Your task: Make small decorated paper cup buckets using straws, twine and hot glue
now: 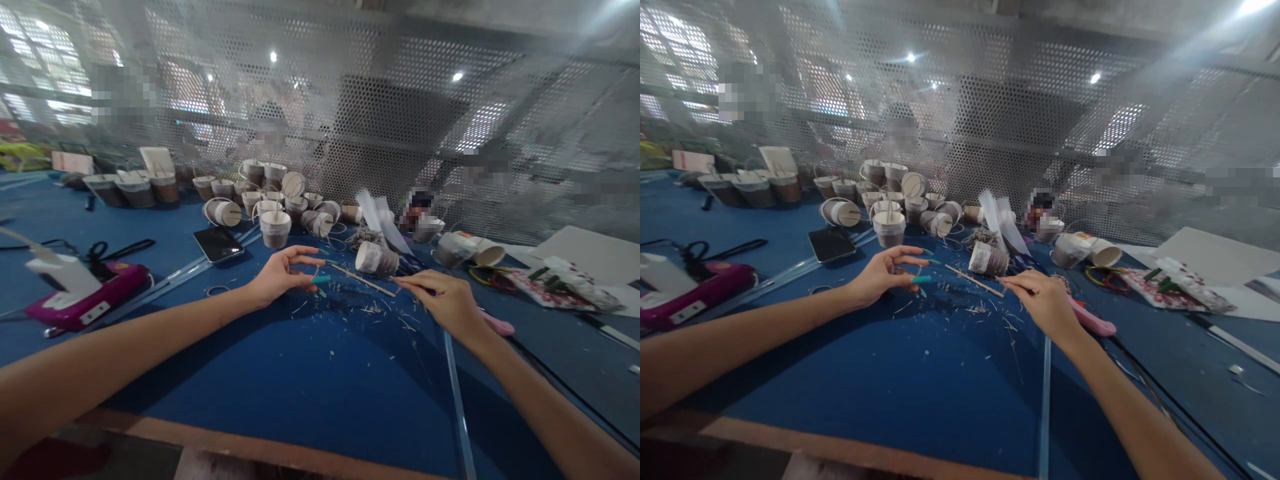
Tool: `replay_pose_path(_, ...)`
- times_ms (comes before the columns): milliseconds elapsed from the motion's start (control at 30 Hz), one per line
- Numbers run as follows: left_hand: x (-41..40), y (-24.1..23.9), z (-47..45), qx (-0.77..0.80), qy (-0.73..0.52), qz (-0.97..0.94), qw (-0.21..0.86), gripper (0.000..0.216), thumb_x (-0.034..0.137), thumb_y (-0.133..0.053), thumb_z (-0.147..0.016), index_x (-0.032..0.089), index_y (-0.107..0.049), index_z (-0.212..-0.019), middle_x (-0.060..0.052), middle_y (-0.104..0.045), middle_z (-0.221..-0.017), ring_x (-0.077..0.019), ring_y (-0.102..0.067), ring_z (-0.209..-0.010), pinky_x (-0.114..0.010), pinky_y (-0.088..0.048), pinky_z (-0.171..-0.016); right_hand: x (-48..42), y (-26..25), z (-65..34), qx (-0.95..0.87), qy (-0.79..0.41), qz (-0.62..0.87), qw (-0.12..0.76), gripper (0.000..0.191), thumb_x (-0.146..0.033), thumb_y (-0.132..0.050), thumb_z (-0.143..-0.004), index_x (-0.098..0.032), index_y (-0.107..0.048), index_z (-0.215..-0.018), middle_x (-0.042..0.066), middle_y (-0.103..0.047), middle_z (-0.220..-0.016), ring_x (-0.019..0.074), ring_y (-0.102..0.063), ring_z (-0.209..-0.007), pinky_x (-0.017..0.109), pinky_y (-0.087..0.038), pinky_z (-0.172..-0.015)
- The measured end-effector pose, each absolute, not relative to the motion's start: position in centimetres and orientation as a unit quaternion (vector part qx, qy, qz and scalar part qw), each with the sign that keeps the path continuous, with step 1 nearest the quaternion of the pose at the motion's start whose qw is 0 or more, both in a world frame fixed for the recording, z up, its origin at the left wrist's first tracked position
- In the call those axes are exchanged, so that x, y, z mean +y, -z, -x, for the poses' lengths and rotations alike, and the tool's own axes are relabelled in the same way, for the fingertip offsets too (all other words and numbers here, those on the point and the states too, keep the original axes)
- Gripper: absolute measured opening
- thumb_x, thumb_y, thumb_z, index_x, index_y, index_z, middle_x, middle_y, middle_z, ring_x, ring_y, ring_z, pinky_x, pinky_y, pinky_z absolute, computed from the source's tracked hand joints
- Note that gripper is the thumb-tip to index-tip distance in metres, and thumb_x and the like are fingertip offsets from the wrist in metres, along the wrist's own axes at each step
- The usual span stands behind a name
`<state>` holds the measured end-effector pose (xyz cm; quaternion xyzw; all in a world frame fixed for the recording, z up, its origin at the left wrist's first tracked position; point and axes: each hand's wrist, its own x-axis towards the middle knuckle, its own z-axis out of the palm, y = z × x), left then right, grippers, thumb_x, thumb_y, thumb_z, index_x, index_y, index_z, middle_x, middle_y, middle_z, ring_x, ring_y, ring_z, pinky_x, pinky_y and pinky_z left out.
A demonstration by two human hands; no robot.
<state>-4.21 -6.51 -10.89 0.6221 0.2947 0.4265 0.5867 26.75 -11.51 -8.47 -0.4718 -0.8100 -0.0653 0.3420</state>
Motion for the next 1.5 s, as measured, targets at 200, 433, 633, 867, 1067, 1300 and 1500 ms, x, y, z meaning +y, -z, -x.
replay_pose_path(200,-6.40,11.04,4.28,0.294,-0.425,-0.626,0.584,0.056,0.015,-0.072,-0.066,0.015,-0.048,-0.117,-0.014,-0.060,-0.119,-0.0119,-0.068,-0.064,-0.026,-0.059,-0.063,-11.50,8.52,-26.81,-0.810,0.059,0.477,0.336,0.020,-0.026,-0.053,-0.083,-0.024,-0.073,-0.086,0.002,-0.072,-0.081,0.0174,-0.067,-0.074,0.029,-0.054,-0.067)
replay_pose_path(433,-6.52,10.82,4.30,0.293,-0.422,-0.630,0.582,0.053,0.017,-0.072,-0.068,0.015,-0.049,-0.116,-0.014,-0.060,-0.120,-0.0113,-0.068,-0.062,-0.025,-0.058,-0.062,-11.52,8.59,-26.83,-0.807,0.047,0.482,0.338,0.020,-0.026,-0.054,-0.083,-0.024,-0.073,-0.086,0.002,-0.072,-0.082,0.0179,-0.067,-0.076,0.029,-0.053,-0.068)
replay_pose_path(633,-6.51,10.80,4.32,0.291,-0.424,-0.657,0.551,0.065,0.018,-0.071,-0.070,0.019,-0.040,-0.127,-0.018,-0.049,-0.133,-0.0121,-0.068,-0.066,-0.025,-0.058,-0.062,-11.37,8.65,-26.96,-0.808,0.033,0.485,0.333,0.022,-0.027,-0.051,-0.084,-0.025,-0.073,-0.088,0.002,-0.072,-0.084,0.0176,-0.066,-0.076,0.028,-0.053,-0.067)
replay_pose_path(867,-6.52,10.70,4.26,0.301,-0.436,-0.665,0.527,0.068,0.015,-0.069,-0.070,0.018,-0.034,-0.129,-0.018,-0.048,-0.133,-0.0111,-0.068,-0.065,-0.024,-0.057,-0.062,-11.35,8.58,-26.98,-0.806,0.051,0.489,0.329,0.022,-0.026,-0.051,-0.085,-0.022,-0.073,-0.086,0.003,-0.072,-0.085,0.0179,-0.067,-0.077,0.028,-0.052,-0.067)
replay_pose_path(1067,-6.57,10.76,4.20,0.303,-0.431,-0.668,0.525,0.066,0.017,-0.069,-0.071,0.018,-0.036,-0.128,-0.018,-0.048,-0.133,-0.0120,-0.069,-0.067,-0.022,-0.056,-0.060,-11.58,8.61,-26.76,-0.806,0.044,0.483,0.339,0.018,-0.026,-0.054,-0.084,-0.022,-0.072,-0.083,0.002,-0.072,-0.082,0.0179,-0.067,-0.075,0.028,-0.052,-0.067)
replay_pose_path(1300,-6.38,10.90,4.24,0.298,-0.437,-0.672,0.517,0.063,0.017,-0.069,-0.072,0.018,-0.037,-0.127,-0.018,-0.048,-0.133,-0.0128,-0.069,-0.067,-0.022,-0.056,-0.058,-11.71,8.78,-26.52,-0.803,0.044,0.480,0.352,0.015,-0.022,-0.058,-0.081,-0.022,-0.073,-0.081,0.002,-0.072,-0.081,0.0170,-0.066,-0.076,0.028,-0.052,-0.069)
replay_pose_path(1500,-6.48,10.84,4.24,0.295,-0.445,-0.675,0.509,0.062,0.017,-0.069,-0.072,0.019,-0.038,-0.126,-0.017,-0.049,-0.132,-0.0129,-0.069,-0.067,-0.023,-0.057,-0.060,-11.86,8.68,-26.23,-0.795,0.042,0.486,0.361,0.015,-0.023,-0.058,-0.080,-0.022,-0.073,-0.079,0.002,-0.072,-0.080,0.0166,-0.067,-0.074,0.027,-0.052,-0.067)
